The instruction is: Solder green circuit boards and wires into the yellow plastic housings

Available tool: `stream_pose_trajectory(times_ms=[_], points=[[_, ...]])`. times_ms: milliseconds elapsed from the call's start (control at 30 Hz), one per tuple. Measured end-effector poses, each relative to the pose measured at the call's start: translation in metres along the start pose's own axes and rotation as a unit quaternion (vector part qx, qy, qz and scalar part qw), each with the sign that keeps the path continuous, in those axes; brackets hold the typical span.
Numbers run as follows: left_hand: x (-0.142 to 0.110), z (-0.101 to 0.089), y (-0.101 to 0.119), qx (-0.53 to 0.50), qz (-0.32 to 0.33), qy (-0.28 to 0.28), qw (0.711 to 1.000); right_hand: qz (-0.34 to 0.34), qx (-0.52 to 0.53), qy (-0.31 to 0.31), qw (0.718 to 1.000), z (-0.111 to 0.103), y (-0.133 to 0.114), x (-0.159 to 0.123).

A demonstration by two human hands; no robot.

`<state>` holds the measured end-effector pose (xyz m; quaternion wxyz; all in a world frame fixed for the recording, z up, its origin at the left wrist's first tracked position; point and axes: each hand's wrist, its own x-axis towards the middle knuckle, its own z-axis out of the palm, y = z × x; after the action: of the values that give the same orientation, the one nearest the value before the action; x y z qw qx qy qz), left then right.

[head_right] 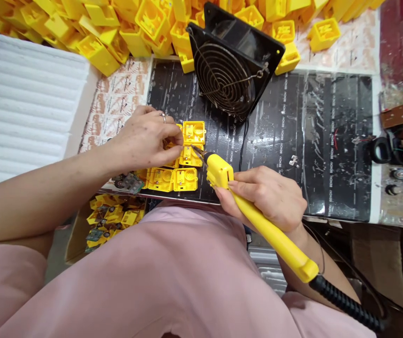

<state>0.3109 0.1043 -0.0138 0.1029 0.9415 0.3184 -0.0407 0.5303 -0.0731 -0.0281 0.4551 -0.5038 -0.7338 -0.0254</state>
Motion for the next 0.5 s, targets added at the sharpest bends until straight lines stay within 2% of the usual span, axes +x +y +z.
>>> stream_pose_trajectory(times_ms=[233,433,500], points=[[0.003,-0.005,0.006,0.022,-0.025,-0.048,0.998,-0.03,0.013,-0.021,0.999,0.003,0.001,0.003],[0.007,-0.003,0.002,-0.007,-0.002,-0.039,0.999,-0.002,0.008,0.009,1.0,-0.005,0.006,-0.003],[0.009,-0.002,0.0,-0.014,0.009,-0.025,1.0,0.041,0.03,0.011,0.999,-0.005,0.009,-0.011]])
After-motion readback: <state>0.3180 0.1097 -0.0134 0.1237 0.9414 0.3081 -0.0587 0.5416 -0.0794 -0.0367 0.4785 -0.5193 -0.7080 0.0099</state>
